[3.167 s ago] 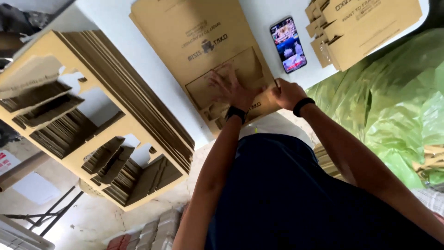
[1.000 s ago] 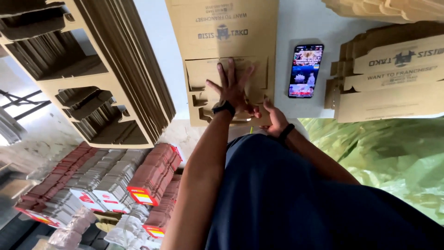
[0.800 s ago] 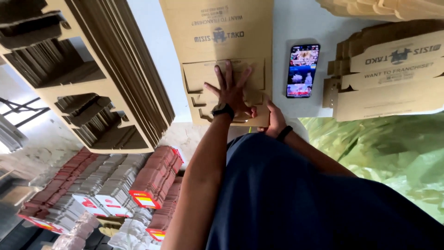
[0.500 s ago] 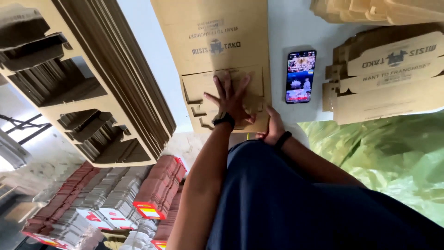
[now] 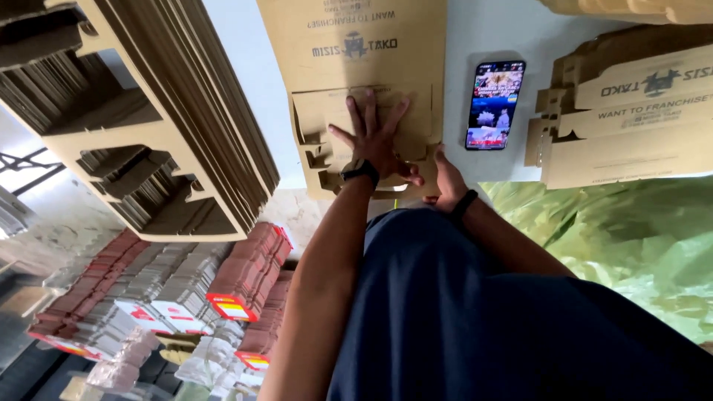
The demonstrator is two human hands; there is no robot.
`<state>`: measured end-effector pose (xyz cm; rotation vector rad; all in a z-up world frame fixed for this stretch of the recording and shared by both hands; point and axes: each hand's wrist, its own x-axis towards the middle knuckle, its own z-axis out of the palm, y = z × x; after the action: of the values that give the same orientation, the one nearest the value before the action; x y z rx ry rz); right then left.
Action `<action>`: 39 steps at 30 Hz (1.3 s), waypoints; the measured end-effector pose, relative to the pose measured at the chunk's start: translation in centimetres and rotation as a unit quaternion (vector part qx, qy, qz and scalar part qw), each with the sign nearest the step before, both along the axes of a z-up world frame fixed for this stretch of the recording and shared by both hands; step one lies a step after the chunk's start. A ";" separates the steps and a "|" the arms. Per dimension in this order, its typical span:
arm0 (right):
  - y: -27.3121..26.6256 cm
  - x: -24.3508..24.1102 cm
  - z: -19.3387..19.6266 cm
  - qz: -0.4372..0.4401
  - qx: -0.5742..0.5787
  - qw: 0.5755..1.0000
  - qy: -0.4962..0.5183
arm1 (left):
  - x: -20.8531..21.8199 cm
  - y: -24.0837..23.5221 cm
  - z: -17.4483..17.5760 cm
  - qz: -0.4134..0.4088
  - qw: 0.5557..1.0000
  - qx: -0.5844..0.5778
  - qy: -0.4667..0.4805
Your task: Folding pre-cut cardboard sheets into 3D bouquet holders and inserting plastic liners.
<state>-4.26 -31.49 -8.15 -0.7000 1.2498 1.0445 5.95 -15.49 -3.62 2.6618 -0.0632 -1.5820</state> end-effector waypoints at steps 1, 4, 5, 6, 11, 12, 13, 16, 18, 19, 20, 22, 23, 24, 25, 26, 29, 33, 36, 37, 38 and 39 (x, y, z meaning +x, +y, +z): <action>0.3 0.5 0.3 -0.020 0.024 0.999 -0.011 | -0.1 0.1 0.0 -0.002 1.000 0.000 -0.001; -0.1 -1.0 -1.3 -0.061 0.071 0.995 -0.026 | 0.5 -0.2 0.8 -0.008 1.000 0.001 0.011; -0.3 -1.9 -2.4 -0.082 0.098 0.991 -0.030 | 1.0 -0.2 1.2 -0.012 1.000 0.004 0.023; -0.4 -1.7 -2.5 -0.081 0.099 0.991 -0.031 | 1.0 -0.1 1.0 -0.011 1.000 0.005 0.022; -0.7 -2.9 -4.1 -0.108 0.172 0.979 -0.031 | 0.6 0.2 0.1 -0.032 0.999 0.014 0.026; -0.9 -2.9 -4.2 -0.108 0.171 0.979 -0.031 | 0.6 0.4 0.2 -0.032 0.999 0.013 0.026; -1.2 -3.0 -4.4 -0.103 0.181 0.977 -0.037 | 0.7 0.5 0.2 -0.018 1.000 -0.003 0.022; -0.9 -1.9 -3.3 -0.097 0.159 0.982 -0.025 | 0.1 0.9 -0.5 -0.005 1.000 -0.021 0.017; 0.0 -1.1 -2.3 -0.098 0.127 0.987 -0.014 | 0.5 1.0 -0.1 -0.011 1.000 -0.023 0.011; 0.6 -1.0 -1.9 -0.073 0.097 0.992 -0.041 | 1.0 0.9 0.7 -0.019 0.999 -0.019 0.017; 0.9 -1.6 -0.9 -0.047 0.064 0.995 -0.061 | 0.9 0.6 1.8 -0.027 0.999 -0.018 0.029; 1.2 -1.0 -0.9 -0.055 0.048 0.994 -0.077 | 0.7 1.1 1.2 -0.036 0.999 -0.027 0.018; 1.4 -0.5 -1.0 -0.060 0.036 0.993 -0.096 | 0.8 1.4 0.9 -0.043 0.999 -0.032 0.003; 1.5 -0.6 -1.0 -0.063 0.036 0.992 -0.101 | 0.4 1.6 -0.2 -0.046 0.998 -0.032 -0.001; 1.5 -0.7 -1.1 -0.081 0.020 0.991 -0.101 | 0.0 1.8 -1.3 -0.040 0.998 -0.037 -0.007; 1.5 -1.0 -1.2 -0.099 0.004 0.990 -0.100 | -0.6 1.9 -2.4 -0.033 0.998 -0.043 -0.012; 1.9 -1.5 -2.0 -0.078 -0.026 0.992 -0.090 | -0.5 2.3 -1.8 0.022 0.997 -0.080 -0.009; 2.5 -0.7 0.4 -0.072 -0.050 0.993 -0.075 | -1.5 1.7 -2.2 0.020 0.997 -0.065 -0.046; 3.7 -0.7 1.0 -0.097 -0.063 0.993 -0.017 | -1.3 1.3 -2.1 0.030 0.996 -0.060 -0.051; 4.1 -0.7 0.4 -0.098 -0.065 0.993 -0.009 | -1.2 1.2 -2.1 0.023 0.997 -0.045 -0.050; 4.4 -0.6 -0.2 -0.100 -0.070 0.993 -0.004 | -0.9 0.9 -2.2 0.016 0.998 -0.032 -0.050; 3.3 -1.0 0.7 -0.101 -0.071 0.992 -0.002 | -2.1 1.1 -2.4 0.015 0.998 -0.033 -0.048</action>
<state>-5.24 -28.21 -7.49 -0.6671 1.3709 0.7940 3.88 -14.41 -6.06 2.6738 -0.0779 -1.4169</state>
